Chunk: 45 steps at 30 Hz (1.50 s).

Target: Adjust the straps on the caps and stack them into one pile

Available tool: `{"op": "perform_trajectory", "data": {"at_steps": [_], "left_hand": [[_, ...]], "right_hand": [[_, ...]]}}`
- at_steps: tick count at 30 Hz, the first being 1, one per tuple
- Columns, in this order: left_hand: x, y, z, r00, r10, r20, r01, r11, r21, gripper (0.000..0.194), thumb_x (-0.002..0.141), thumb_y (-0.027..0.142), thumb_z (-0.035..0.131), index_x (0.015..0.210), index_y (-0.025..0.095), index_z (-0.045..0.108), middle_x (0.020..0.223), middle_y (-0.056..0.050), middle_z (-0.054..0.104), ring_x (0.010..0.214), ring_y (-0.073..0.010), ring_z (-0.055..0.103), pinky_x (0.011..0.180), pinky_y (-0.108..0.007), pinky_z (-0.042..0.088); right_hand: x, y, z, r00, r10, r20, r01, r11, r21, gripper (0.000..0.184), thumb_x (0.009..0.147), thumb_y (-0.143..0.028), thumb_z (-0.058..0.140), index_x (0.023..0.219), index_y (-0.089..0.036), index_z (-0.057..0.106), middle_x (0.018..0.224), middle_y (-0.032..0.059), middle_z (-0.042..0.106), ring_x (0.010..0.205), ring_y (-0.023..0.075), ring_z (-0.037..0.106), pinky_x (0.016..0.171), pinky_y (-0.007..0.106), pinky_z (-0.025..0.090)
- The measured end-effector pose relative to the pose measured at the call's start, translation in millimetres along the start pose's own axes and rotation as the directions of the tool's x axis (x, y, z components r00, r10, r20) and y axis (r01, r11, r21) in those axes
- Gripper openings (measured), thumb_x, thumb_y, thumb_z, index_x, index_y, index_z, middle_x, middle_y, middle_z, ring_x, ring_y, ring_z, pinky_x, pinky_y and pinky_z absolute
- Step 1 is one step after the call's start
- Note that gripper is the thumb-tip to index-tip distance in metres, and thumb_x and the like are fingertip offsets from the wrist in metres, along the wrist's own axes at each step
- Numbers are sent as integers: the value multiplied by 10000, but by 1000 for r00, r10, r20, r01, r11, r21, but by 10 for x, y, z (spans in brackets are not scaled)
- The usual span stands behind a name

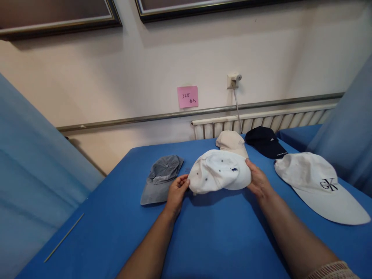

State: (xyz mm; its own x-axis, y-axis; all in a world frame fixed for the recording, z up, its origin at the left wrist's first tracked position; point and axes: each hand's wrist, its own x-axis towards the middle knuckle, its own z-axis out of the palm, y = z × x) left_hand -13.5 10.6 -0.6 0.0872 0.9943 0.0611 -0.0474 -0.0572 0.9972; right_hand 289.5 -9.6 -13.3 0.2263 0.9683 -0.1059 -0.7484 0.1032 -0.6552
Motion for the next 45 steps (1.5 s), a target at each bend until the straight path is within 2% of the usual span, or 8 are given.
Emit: {"op": "perform_trajectory", "data": {"at_steps": [6,10,14,20,24,31,38,45], "left_hand": [[37,44,-65,976,-162,-148,114,949,-293,435,683,291,773,1074,178,621,1058,-63,674,805,-123,651,738,-251,496],[-68,67,57,960,-273,56,276,903,-330,385,744,261,743,1095,162,619,1185,-126,645,919,-175,666,809,-300,511],[-173,33,237,901,-331,280,418,836,-355,405,781,243,721,1158,164,599,1125,-123,673,953,-193,666,840,-315,518],[-61,-41,157,919,-334,211,395,792,-466,206,781,135,692,985,120,662,984,-78,707,816,-132,666,754,-222,540],[-13,-28,53,891,-346,293,447,782,-434,207,785,115,678,991,107,666,971,-83,709,812,-135,671,731,-203,541],[-46,-19,76,912,-321,256,405,804,-435,305,775,118,696,1070,146,627,1013,-60,696,821,-126,673,741,-214,549],[-114,28,112,890,-323,323,439,798,-412,255,776,133,694,1023,126,634,968,-66,690,779,-123,667,715,-214,544],[-158,187,70,944,-275,182,329,815,-477,246,768,88,683,1002,142,633,926,-38,688,750,-109,655,678,-193,545]], "right_hand": [[29,166,75,992,62,-113,-38,978,204,281,937,-304,437,1083,-204,655,927,25,756,927,189,704,859,382,575],[-152,397,267,994,104,16,-104,962,253,268,833,-105,574,1074,-196,652,985,16,745,989,140,678,889,264,547],[-389,664,450,961,194,198,-217,970,106,371,743,-96,704,1089,-216,645,1063,21,722,976,163,674,842,269,549],[-567,749,543,861,347,372,-288,935,-206,391,717,-181,758,1092,-169,649,1077,85,708,849,166,674,742,279,526],[-446,604,517,919,209,336,-221,975,-4,402,773,-254,705,1159,-237,596,1220,56,651,1049,204,633,856,352,520],[-74,285,206,981,76,179,-121,959,256,118,828,-226,606,936,-226,651,931,-1,732,923,160,676,911,353,521],[47,224,106,992,122,-5,-117,957,265,226,827,-139,478,934,-194,670,843,21,736,815,171,695,822,333,563],[110,-93,-133,990,-140,9,132,948,290,284,749,-134,452,958,-204,631,1002,54,711,1007,194,651,915,423,525]]}}
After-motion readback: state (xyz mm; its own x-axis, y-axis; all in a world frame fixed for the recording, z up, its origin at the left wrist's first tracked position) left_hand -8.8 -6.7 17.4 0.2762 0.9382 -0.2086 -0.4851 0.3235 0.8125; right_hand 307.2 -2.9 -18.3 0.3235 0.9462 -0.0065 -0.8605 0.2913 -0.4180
